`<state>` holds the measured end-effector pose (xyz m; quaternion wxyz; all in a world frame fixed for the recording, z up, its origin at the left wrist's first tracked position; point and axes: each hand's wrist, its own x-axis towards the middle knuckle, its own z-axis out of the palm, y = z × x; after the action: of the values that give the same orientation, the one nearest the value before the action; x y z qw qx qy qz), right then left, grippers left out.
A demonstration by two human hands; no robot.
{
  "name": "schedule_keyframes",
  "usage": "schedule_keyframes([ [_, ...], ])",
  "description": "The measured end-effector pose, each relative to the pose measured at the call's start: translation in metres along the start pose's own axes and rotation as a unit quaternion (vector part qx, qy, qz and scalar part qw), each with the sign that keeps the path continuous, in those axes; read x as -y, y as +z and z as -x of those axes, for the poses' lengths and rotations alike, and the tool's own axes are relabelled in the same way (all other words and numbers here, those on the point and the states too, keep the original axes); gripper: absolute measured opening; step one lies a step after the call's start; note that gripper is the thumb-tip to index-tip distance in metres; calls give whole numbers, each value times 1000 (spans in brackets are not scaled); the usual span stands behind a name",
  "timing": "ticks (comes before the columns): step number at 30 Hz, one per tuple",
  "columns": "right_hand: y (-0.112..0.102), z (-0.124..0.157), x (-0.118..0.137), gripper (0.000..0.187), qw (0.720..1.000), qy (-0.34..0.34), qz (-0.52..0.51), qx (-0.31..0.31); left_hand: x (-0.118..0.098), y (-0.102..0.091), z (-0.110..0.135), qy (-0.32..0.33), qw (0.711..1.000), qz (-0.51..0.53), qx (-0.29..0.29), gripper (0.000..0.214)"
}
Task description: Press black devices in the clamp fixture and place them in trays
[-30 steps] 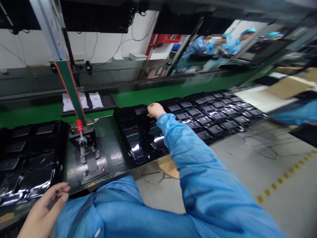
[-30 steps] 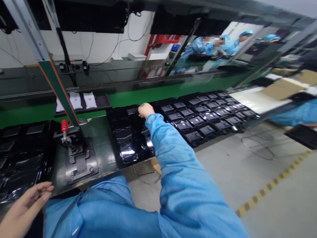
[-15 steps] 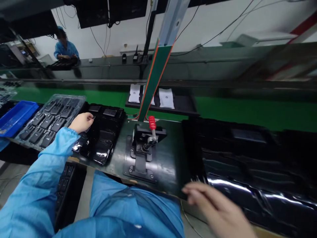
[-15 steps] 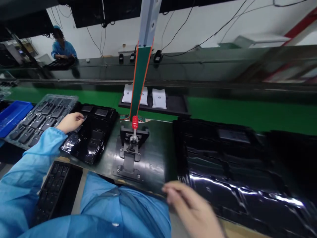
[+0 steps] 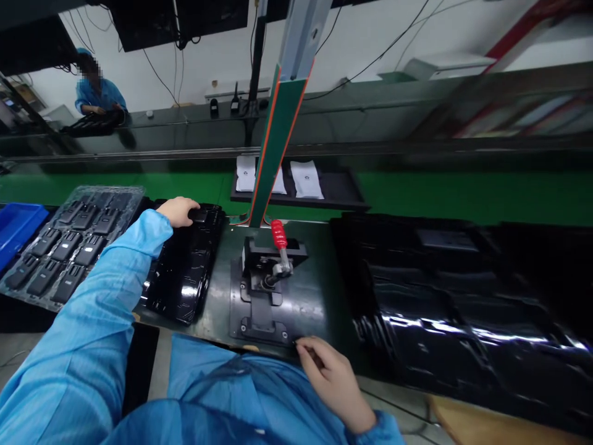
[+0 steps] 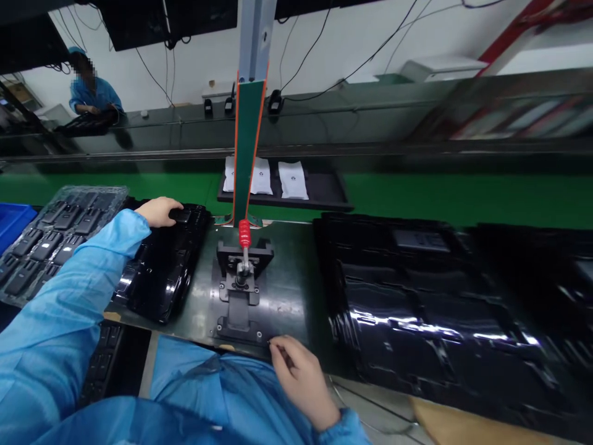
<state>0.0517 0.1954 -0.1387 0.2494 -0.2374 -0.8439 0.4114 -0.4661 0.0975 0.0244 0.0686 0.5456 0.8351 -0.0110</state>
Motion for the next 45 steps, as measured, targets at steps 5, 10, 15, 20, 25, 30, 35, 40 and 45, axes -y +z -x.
schedule_keyframes([
  [5,0,1,2,26,1000,-7,-8,-11,-2,-1,-5,23,999,-18,16,68],
  [10,-1,3,3,24,1000,-8,-17,-11,-6,-10,0,30,999,-23,1,64],
  [15,-2,5,2,24,1000,2,-25,-12,-15,-23,25,12,999,-11,-48,66],
  [20,-2,5,2,28,999,10,-38,-12,-46,-27,73,5,995,-3,-100,60],
  [25,1,8,11,23,995,-11,-50,-83,-102,-14,133,6,992,-6,-126,52],
  [30,2,13,53,14,992,-96,-77,-6,-168,12,185,8,993,24,-116,46],
  [35,8,14,85,36,981,-85,-133,110,-225,45,211,-1,990,62,-125,40],
  [40,23,18,85,52,977,-48,-166,128,-260,75,213,-11,985,106,-133,36],
  [45,30,18,78,52,982,-20,-145,116,-273,101,206,-32,979,146,-136,36],
])
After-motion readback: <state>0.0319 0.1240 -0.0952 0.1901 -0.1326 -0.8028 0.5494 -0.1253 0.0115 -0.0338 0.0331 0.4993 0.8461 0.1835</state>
